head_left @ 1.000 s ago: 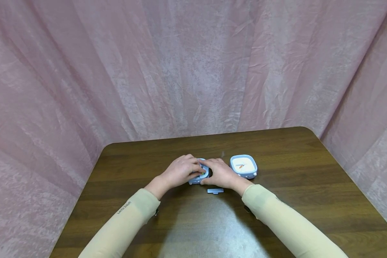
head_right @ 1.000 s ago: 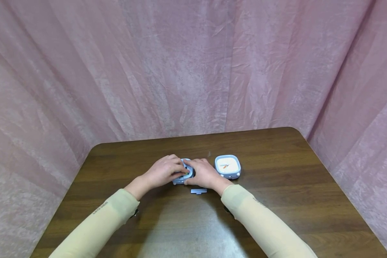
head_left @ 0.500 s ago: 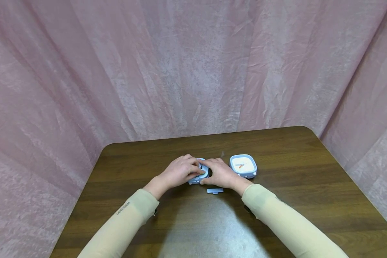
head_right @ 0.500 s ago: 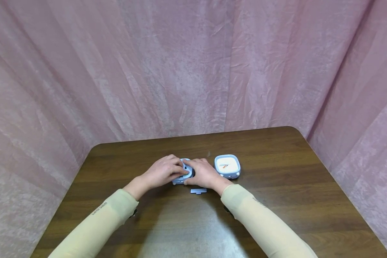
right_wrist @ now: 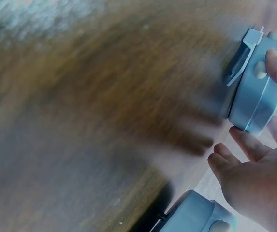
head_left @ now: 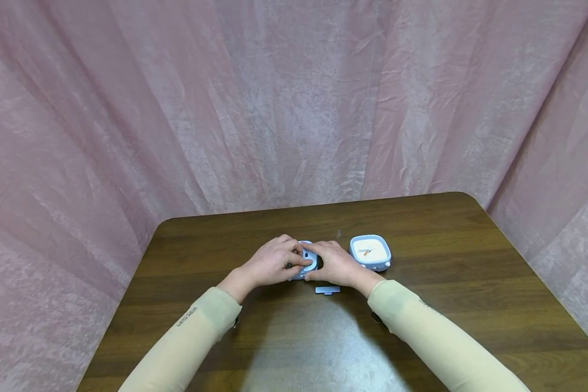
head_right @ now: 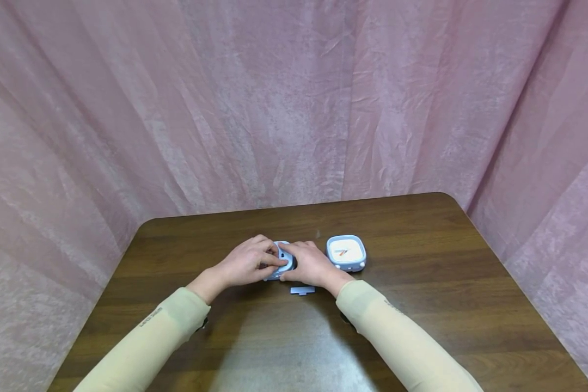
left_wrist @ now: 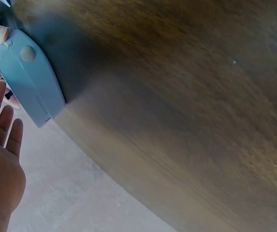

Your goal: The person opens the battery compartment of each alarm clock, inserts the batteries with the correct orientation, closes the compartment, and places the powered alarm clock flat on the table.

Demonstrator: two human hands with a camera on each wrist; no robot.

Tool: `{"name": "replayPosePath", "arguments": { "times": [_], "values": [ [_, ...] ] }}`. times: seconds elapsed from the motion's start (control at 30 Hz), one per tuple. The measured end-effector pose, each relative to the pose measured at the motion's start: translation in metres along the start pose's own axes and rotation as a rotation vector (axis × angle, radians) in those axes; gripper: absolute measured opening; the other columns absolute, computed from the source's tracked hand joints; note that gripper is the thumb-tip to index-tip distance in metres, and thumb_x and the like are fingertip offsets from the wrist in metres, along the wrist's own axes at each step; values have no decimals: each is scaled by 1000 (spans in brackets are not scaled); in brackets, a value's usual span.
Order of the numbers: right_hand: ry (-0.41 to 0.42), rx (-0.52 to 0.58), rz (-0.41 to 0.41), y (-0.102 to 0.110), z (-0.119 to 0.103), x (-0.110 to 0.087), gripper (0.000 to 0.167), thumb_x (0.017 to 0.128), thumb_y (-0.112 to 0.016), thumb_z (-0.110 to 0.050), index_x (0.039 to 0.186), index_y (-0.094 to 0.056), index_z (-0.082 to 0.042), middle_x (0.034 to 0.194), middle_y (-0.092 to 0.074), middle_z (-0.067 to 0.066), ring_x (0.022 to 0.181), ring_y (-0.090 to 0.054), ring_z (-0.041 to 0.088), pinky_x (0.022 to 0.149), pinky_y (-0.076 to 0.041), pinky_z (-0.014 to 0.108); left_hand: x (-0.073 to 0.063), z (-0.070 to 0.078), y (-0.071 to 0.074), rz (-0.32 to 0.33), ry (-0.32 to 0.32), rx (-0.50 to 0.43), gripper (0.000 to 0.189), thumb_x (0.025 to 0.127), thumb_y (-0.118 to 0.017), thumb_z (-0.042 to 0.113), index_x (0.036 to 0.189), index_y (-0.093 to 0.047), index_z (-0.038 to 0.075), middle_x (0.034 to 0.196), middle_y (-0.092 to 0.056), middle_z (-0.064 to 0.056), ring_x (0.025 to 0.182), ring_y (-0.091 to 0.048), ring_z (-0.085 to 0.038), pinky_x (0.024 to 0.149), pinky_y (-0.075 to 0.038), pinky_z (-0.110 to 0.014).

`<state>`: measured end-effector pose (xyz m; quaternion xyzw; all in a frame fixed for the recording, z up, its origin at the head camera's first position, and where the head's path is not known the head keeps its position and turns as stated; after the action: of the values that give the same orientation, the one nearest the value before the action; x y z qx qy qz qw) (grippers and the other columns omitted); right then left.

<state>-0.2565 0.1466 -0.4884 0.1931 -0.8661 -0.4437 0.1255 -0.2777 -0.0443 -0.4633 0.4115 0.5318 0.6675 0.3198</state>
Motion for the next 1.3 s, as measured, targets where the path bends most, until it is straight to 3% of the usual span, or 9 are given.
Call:
{"name": "replayPosePath", "arguments": {
  "times": [0.33, 0.5, 0.67, 0.9, 1.13, 1.3],
  "values": [
    [-23, -2, -25, 0, 0, 0, 84, 88, -81, -45, 159, -40, -26, 152, -49, 6, 139, -40, 33, 109, -39, 50, -6, -2, -2, 24, 19, 9, 25, 97, -72, 36, 121, -78, 31, 114, -63, 7, 112, -52, -18, 95, -44, -37],
    [-32, -8, -22, 2, 0, 0, 84, 87, -82, -45, 159, -40, -27, 151, -50, 7, 138, -41, 33, 108, -40, 50, -4, -2, -2, 5, 14, 25, 27, 98, -70, 39, 124, -76, 32, 115, -62, 7, 114, -52, -18, 96, -43, -37],
    [-36, -15, -36, 0, 0, 1, 84, 88, -81, -46, 159, -39, -29, 152, -49, 6, 139, -40, 33, 109, -39, 51, -8, -1, -3, -30, 62, -2, 31, 98, -70, 41, 128, -74, 33, 120, -61, 7, 117, -49, -18, 97, -43, -38],
    [-38, -15, -34, -1, 0, 1, 84, 88, -80, -46, 159, -39, -29, 154, -47, 6, 141, -39, 32, 109, -39, 51, -12, -3, -2, 24, 105, -62, 37, 95, -73, 45, 130, -72, 35, 124, -62, 8, 120, -48, -16, 101, -43, -42],
    [-32, -24, -29, -1, -2, 1, 84, 88, -81, -45, 159, -40, -28, 153, -48, 7, 141, -39, 33, 109, -39, 52, -19, -10, 9, 61, 177, -94, 61, 86, -79, 54, 140, -65, 30, 134, -57, 6, 128, -44, -18, 106, -39, -45],
    [-39, -28, -30, -1, -2, 0, 84, 88, -81, -46, 159, -40, -26, 154, -48, 8, 141, -39, 33, 110, -38, 51, -24, -18, 14, 47, 258, -120, 76, 83, -80, 57, 149, -56, 27, 144, -52, 6, 135, -39, -20, 112, -33, -49]
  ]
}}
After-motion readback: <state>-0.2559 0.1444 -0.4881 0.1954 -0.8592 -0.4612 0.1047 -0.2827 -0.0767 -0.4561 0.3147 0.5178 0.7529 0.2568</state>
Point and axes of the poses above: each hand's wrist, its own x-axis towards the middle knuckle, its own y-axis out of the back of the hand, z = x × y, the point moved 3 cm from there along x, towards the middle knuckle
